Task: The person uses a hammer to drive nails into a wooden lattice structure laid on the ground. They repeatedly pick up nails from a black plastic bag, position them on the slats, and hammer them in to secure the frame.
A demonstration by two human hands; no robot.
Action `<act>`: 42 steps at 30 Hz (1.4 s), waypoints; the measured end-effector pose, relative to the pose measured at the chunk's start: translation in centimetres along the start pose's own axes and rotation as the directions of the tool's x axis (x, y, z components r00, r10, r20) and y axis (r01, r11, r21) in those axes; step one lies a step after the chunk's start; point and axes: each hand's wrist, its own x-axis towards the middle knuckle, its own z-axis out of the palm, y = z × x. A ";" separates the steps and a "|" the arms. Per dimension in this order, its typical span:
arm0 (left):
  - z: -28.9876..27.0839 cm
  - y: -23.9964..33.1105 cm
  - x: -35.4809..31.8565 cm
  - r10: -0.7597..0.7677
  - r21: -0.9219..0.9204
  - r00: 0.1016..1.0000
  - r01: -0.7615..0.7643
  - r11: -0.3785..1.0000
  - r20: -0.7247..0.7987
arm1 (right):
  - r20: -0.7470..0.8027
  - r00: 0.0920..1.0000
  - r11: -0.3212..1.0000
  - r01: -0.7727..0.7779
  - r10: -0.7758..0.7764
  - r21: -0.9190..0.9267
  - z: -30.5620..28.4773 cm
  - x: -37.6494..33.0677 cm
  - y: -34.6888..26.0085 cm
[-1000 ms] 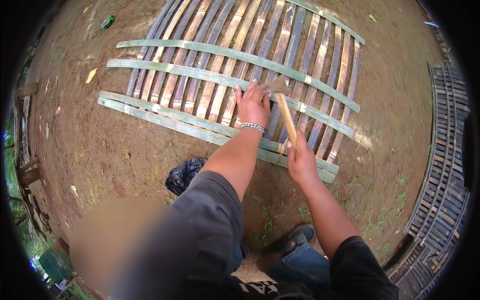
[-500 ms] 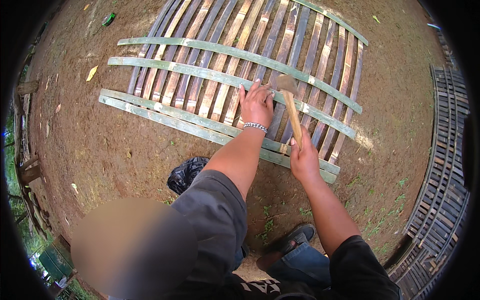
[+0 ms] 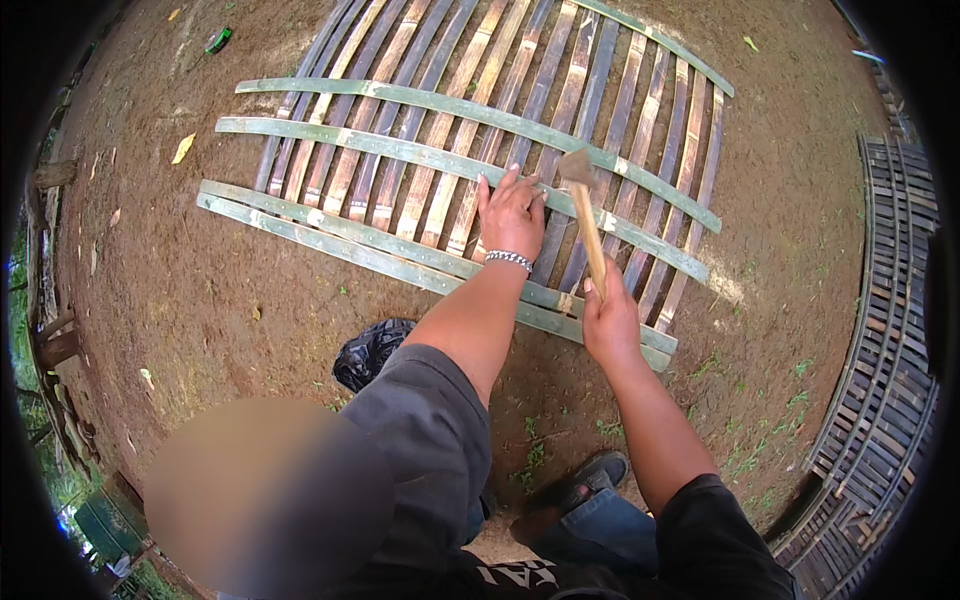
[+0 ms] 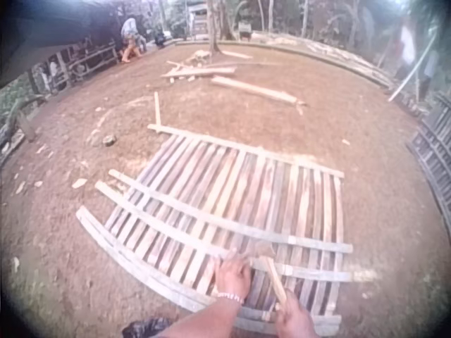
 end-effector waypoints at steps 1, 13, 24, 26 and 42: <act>0.1 0.0 -0.1 -0.002 -0.006 1.000 0.002 1.000 -0.005 | -0.049 0.998 0.999 0.043 -0.042 0.026 -0.1 -0.2 -0.2; -1.2 0.2 0.1 -0.038 -0.079 0.996 0.044 0.996 0.076 | -0.012 1.000 0.998 -0.011 0.011 0.070 -1.4 -1.5 0.4; 1.1 -1.9 10.0 0.061 0.462 0.972 -0.163 0.871 0.227 | 0.033 0.999 0.993 0.002 -0.006 0.119 -0.7 -2.1 0.5; 0.9 -1.4 10.8 0.055 0.436 0.970 -0.157 0.886 0.238 | 0.070 0.998 0.996 -0.010 0.004 0.086 -0.9 -1.4 0.8; 0.6 -1.7 10.1 0.074 0.423 0.969 -0.172 0.890 0.238 | -0.061 0.985 0.972 0.167 -0.159 0.163 -2.0 0.5 0.7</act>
